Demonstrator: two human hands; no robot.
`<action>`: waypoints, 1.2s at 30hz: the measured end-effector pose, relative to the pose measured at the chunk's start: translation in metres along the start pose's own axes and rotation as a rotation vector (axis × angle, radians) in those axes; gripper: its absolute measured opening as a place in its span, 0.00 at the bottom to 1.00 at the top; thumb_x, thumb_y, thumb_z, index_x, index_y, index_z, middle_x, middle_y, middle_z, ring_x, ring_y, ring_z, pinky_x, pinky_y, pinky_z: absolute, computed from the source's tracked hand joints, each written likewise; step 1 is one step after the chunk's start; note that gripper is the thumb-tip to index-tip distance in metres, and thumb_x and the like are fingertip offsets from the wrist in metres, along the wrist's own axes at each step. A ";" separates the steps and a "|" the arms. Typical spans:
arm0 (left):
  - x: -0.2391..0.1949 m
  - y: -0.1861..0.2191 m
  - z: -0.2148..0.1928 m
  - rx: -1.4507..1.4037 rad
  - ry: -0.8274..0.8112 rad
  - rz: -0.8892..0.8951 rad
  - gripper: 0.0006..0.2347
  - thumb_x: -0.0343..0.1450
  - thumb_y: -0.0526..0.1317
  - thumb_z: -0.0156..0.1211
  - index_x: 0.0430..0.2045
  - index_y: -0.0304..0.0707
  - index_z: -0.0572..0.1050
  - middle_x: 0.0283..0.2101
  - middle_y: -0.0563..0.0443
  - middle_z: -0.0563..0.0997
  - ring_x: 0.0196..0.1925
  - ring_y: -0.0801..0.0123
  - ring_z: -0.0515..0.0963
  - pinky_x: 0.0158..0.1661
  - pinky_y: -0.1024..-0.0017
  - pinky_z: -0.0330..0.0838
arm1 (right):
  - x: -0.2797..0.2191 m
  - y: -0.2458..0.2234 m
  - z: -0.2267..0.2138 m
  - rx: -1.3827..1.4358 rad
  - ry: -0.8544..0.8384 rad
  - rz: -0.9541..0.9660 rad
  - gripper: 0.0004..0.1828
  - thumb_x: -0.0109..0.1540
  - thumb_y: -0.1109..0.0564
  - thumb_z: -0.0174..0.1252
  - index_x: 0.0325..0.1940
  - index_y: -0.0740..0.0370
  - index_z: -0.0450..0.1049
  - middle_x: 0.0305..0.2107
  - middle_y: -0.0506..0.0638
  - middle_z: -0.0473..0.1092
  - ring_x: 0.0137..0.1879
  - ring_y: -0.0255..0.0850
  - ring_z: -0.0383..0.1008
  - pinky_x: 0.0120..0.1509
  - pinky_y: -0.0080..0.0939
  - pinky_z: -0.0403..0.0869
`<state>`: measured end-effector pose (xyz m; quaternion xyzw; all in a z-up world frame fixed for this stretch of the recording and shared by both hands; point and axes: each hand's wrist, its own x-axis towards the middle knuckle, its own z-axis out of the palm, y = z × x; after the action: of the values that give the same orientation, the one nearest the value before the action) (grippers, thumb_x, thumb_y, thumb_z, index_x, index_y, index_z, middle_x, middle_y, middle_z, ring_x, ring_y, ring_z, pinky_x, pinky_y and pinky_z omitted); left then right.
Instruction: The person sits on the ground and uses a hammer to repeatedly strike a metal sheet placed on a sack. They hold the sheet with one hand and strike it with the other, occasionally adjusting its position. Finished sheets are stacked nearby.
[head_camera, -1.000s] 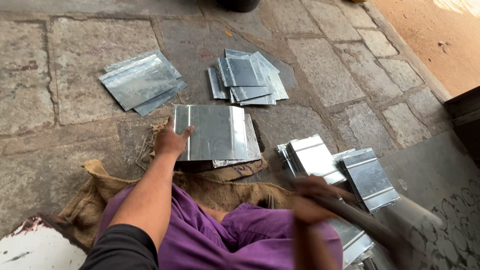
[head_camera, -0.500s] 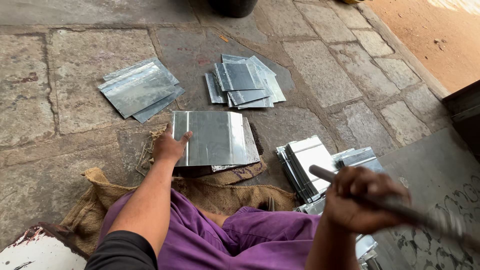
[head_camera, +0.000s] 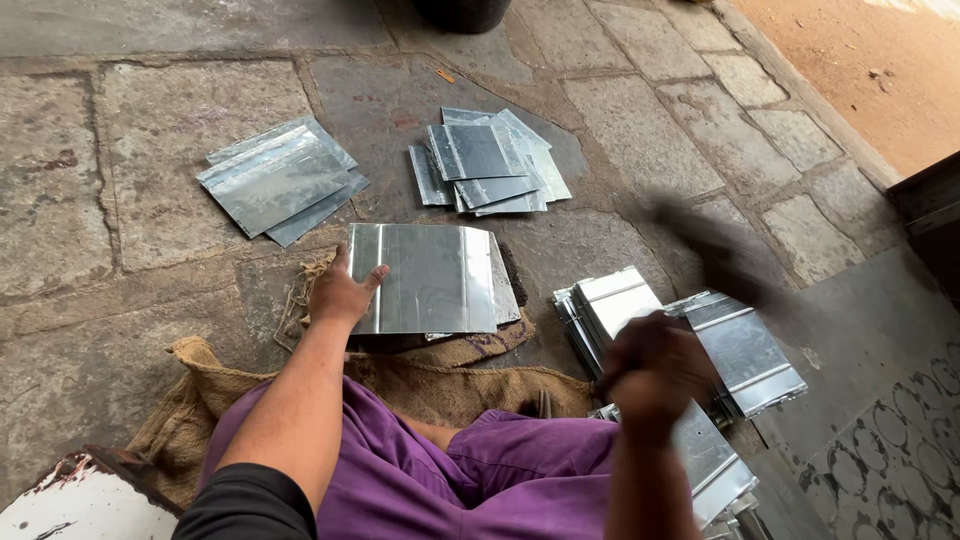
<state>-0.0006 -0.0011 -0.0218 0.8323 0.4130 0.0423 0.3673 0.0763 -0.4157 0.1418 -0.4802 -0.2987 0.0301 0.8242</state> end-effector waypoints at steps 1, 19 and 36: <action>0.000 -0.001 0.001 0.008 0.004 0.003 0.50 0.62 0.73 0.51 0.76 0.45 0.47 0.59 0.32 0.76 0.30 0.60 0.87 0.26 0.66 0.82 | 0.003 -0.018 -0.006 0.292 -0.013 0.000 0.25 0.74 0.42 0.40 0.54 0.63 0.73 0.35 0.53 0.72 0.34 0.40 0.69 0.34 0.42 0.69; -0.012 0.007 -0.010 0.001 -0.031 0.001 0.50 0.61 0.72 0.52 0.76 0.44 0.47 0.66 0.34 0.71 0.33 0.60 0.86 0.29 0.68 0.82 | 0.005 -0.003 0.014 -0.149 0.028 -0.152 0.23 0.73 0.41 0.44 0.47 0.62 0.74 0.26 0.49 0.70 0.26 0.34 0.68 0.27 0.34 0.65; -0.011 -0.004 -0.002 0.013 0.090 0.152 0.48 0.64 0.72 0.60 0.72 0.36 0.53 0.63 0.32 0.73 0.57 0.49 0.79 0.57 0.59 0.74 | -0.006 0.038 0.026 -0.418 0.104 0.110 0.19 0.71 0.49 0.44 0.36 0.60 0.76 0.20 0.44 0.70 0.19 0.27 0.62 0.19 0.30 0.59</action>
<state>-0.0114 -0.0063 -0.0200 0.8609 0.3652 0.1046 0.3386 0.0663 -0.3772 0.1178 -0.6568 -0.2288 -0.0125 0.7184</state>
